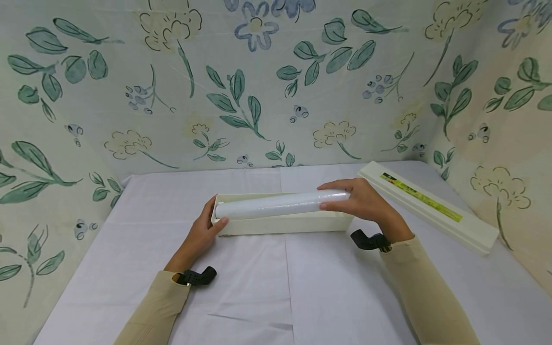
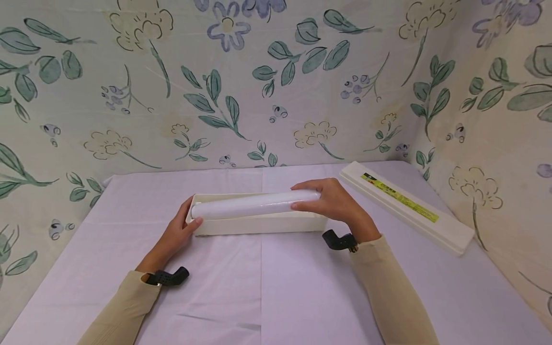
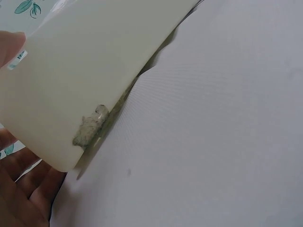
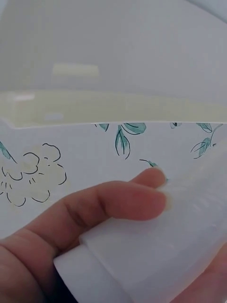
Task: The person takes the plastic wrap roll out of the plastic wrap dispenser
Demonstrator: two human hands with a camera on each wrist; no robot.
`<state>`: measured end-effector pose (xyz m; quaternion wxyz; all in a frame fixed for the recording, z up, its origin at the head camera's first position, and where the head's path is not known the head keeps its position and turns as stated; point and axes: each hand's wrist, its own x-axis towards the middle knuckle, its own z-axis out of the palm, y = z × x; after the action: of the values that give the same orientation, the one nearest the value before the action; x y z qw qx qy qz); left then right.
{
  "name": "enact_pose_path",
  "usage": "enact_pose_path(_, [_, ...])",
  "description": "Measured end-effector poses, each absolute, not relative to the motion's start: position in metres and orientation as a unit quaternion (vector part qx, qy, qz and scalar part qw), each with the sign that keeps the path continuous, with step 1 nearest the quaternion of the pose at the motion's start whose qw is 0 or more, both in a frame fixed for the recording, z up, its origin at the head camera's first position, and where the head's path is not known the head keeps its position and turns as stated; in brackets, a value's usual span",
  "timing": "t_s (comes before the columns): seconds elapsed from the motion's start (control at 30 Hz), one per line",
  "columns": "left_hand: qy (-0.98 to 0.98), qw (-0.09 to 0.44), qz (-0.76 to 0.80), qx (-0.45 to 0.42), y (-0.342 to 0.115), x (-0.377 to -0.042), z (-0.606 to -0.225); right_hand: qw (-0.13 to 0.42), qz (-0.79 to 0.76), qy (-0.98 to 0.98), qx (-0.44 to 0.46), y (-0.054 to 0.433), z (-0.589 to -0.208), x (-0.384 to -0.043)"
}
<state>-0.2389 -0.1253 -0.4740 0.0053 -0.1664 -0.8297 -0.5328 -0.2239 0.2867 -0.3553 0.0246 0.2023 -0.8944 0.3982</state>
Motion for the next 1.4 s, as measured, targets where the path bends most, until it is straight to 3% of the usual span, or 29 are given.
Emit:
enact_pose_path(0.57, [-0.832, 0.008, -0.528, -0.167, -0.125, -0.237, -0.472, 0.033, 0.401, -0.888, 0.225, 0.293, -0.352, -0.224])
enact_pose_path(1.4, [-0.835, 0.005, -0.526, -0.160, -0.125, -0.237, -0.471, 0.053, 0.402, -0.897, 0.178, 0.299, -0.343, -0.213])
